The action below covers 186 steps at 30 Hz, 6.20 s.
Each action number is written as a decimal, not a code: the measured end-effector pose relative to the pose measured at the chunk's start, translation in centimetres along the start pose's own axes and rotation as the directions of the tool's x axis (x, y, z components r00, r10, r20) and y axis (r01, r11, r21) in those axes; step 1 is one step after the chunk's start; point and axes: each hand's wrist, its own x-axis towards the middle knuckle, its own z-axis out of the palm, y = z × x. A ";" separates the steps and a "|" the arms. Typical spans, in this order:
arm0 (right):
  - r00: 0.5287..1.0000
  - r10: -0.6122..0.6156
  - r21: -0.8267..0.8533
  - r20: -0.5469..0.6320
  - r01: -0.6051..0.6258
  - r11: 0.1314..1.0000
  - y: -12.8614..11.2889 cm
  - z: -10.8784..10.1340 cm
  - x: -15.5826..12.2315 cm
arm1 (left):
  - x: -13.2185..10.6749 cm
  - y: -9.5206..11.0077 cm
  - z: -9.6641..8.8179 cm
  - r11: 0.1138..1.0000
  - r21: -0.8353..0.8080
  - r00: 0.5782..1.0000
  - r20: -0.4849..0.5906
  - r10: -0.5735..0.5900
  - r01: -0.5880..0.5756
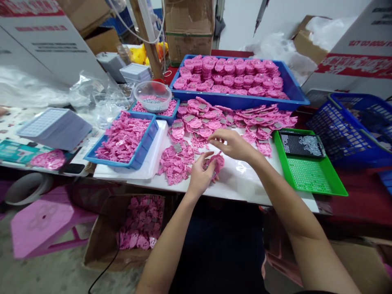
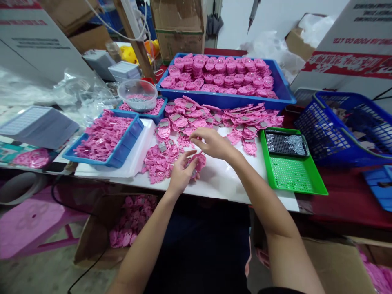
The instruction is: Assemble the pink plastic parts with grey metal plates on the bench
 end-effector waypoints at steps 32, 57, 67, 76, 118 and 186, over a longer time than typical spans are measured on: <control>0.858 0.514 0.911 0.000 -0.213 0.354 0.4 0.1 -3.7 | -0.3 0.3 0.5 0.982 -0.186 0.993 -0.121 -0.014 -0.009; 0.938 0.044 0.006 -0.345 -0.045 0.999 -1.7 4.1 -4.9 | 0.0 -1.0 -0.1 0.990 -0.082 0.974 -0.205 0.096 -0.115; 0.935 -0.028 -0.101 -0.354 -0.008 0.995 -2.4 4.8 -5.0 | -0.2 -0.5 0.0 0.975 0.120 0.949 -0.233 0.213 -0.189; 0.926 -0.050 -0.130 -0.374 0.001 0.991 -2.7 4.9 -5.0 | -0.2 -0.4 0.1 0.976 0.110 0.946 -0.250 0.208 -0.186; 0.940 -0.028 0.143 -0.341 0.081 0.986 -3.4 5.5 -5.2 | -0.5 -0.9 -0.5 0.654 0.469 0.645 -0.208 0.735 -0.593; 0.977 -0.003 -0.004 -0.215 0.002 1.000 -2.6 4.5 -5.8 | -1.2 -2.0 0.8 0.620 0.635 0.666 -0.214 0.714 -0.460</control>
